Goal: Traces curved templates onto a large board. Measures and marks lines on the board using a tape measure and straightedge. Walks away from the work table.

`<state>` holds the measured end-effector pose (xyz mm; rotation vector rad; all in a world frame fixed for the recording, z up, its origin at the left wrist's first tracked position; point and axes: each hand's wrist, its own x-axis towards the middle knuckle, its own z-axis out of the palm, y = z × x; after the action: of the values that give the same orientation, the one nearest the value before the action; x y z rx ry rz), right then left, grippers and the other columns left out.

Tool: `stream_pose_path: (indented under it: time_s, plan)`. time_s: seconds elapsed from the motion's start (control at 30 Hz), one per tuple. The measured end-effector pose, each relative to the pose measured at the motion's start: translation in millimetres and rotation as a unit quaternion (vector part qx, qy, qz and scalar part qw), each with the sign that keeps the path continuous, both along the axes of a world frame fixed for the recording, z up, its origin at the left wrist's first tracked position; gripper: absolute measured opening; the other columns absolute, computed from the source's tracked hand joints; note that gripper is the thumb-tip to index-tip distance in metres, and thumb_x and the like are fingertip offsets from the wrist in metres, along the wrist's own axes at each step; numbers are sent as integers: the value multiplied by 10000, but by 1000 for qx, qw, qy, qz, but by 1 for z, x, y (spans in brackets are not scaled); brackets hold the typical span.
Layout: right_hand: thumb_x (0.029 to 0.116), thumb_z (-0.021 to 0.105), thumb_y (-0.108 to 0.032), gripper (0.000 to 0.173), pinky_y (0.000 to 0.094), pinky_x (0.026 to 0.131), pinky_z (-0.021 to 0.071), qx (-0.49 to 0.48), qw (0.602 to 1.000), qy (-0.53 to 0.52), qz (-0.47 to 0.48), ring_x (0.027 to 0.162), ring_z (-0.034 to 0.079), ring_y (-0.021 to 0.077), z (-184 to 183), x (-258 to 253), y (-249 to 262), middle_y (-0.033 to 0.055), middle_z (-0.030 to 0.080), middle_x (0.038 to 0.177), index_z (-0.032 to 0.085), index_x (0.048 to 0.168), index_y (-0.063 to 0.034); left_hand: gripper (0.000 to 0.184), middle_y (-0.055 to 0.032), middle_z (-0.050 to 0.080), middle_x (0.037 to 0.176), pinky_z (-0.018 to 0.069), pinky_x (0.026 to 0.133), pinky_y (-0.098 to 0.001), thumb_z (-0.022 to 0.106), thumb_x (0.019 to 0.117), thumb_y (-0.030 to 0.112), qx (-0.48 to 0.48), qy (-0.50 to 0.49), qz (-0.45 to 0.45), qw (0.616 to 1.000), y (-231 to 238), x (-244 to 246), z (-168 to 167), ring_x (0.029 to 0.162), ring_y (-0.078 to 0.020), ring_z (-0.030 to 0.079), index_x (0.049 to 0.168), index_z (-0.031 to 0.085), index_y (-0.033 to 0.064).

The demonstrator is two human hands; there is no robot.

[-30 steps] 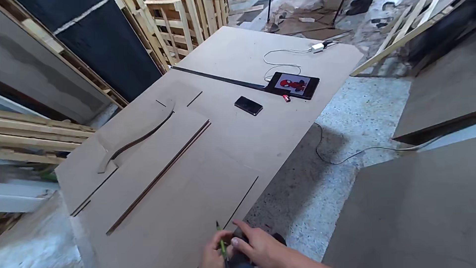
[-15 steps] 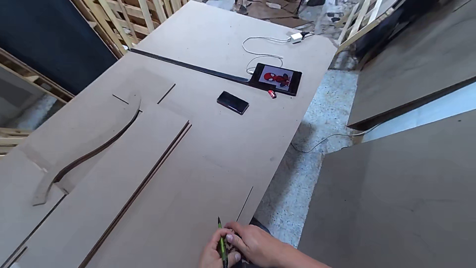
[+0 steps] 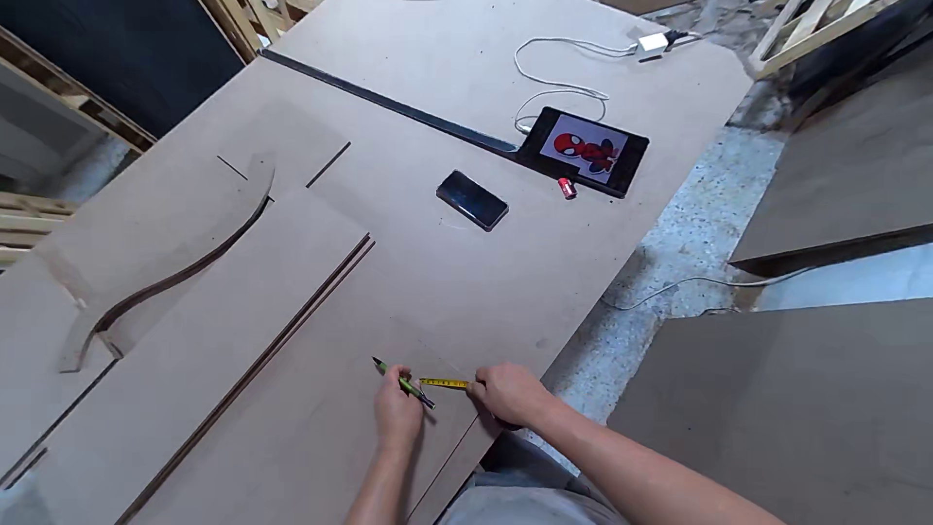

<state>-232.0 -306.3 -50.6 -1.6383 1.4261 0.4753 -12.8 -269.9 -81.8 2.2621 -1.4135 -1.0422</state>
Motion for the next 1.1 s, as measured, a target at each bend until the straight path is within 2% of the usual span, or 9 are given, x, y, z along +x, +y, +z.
stream_pose_path:
  time_s: [0.07,0.13,0.23,0.4,0.7,0.87,0.97,1.1]
  plan:
    - [1043,378,-603,572,557,847,541,15,999,47,3,1029,689,308,3,5,-5,113,712,1003,712,1024,-139,295,-74,720,1108,590,907,-425,698,976,207,6,0,-7,1000,0,-4,0,986,-193,707,1241,652,84]
    - [1033,368,-630,606,553,846,549,18,997,75,20,1044,693,306,3,8,-10,112,721,1025,727,1022,-142,283,-62,720,1103,587,909,-410,697,977,216,11,-8,-14,1000,-3,-7,0,983,-179,705,1228,658,94]
    - [1036,363,-624,609,556,842,548,19,995,87,38,1046,695,317,4,11,-16,123,723,1035,726,1027,-134,271,-66,718,1112,583,920,-411,690,978,197,15,-19,-6,1000,-5,-11,-1,1002,-187,702,1228,660,96]
    - [1044,374,-596,571,546,834,550,22,996,72,46,1032,697,309,0,8,-23,114,721,1023,718,1031,-141,250,-68,711,1071,590,889,-408,717,962,183,-6,-17,36,999,-6,-10,-5,960,-185,699,1187,665,86]
    - [1058,385,-547,514,547,832,542,40,996,56,51,1026,689,304,-5,-10,-19,106,713,1008,709,1012,-151,228,-62,707,1055,592,864,-394,710,964,176,-3,-24,31,999,-8,-8,-4,928,-178,696,1173,667,98]
    - [989,360,-740,694,556,836,548,39,994,86,49,1026,697,302,-3,2,-27,103,726,1022,741,1019,-161,221,-61,713,1039,594,841,-389,717,960,171,5,-14,10,1000,-9,-3,-4,900,-174,699,1161,671,94]
    - [985,351,-746,724,578,833,553,40,993,97,58,1035,699,329,-5,4,-29,127,727,1045,746,1021,-140,224,-56,715,1015,598,829,-405,737,946,190,4,-16,-1,1000,-9,-1,-3,883,-178,700,1145,683,102]
    - [975,328,-767,741,563,805,554,39,992,102,70,1000,704,313,-7,1,-31,107,728,1008,745,985,-154,234,-47,714,999,595,825,-394,757,938,215,2,-17,-5,1000,-8,-1,-2,871,-170,695,1133,687,107]
